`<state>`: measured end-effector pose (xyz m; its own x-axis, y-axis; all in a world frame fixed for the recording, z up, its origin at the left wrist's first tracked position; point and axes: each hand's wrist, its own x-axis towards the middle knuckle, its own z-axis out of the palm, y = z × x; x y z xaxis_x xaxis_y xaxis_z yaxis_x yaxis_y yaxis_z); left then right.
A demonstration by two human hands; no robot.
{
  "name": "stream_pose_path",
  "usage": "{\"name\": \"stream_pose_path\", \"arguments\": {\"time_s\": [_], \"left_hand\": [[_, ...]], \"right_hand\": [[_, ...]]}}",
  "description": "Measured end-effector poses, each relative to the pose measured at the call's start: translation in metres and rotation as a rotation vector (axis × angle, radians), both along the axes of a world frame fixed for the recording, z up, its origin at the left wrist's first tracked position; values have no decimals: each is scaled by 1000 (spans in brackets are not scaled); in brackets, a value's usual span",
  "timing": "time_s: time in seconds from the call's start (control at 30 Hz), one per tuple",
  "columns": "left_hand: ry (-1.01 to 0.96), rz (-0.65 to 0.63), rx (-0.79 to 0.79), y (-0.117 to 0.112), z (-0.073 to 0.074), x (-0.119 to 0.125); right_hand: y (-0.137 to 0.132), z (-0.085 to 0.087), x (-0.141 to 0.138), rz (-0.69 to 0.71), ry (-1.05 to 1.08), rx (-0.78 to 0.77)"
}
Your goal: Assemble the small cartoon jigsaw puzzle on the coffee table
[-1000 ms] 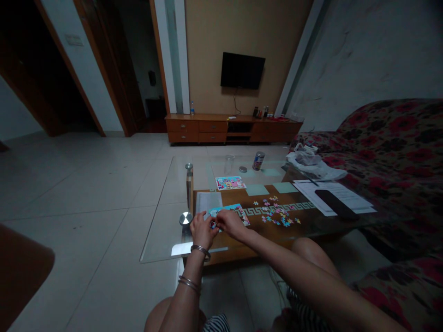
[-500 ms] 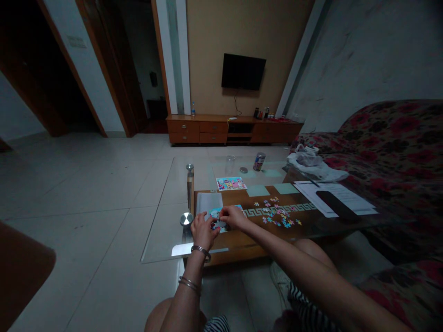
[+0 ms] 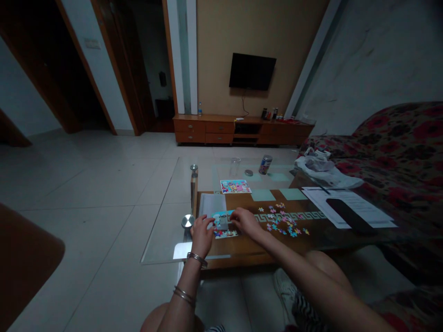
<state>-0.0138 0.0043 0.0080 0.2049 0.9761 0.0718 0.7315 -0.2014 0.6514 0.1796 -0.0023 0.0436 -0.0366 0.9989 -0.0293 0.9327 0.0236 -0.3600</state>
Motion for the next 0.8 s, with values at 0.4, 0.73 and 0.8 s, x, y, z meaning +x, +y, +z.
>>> {"name": "stream_pose_path", "arguments": {"time_s": [0.4,0.73,0.8], "left_hand": [[66,100,59,-11,-9,2],[53,110,129,-12,-10,6],[51,115,131,-12,-9,7]], "right_hand": [[-29,-28,-34,121,107,163],[-28,-29,-33,159,141,200],[-29,-31,-33,161,146,207]]}}
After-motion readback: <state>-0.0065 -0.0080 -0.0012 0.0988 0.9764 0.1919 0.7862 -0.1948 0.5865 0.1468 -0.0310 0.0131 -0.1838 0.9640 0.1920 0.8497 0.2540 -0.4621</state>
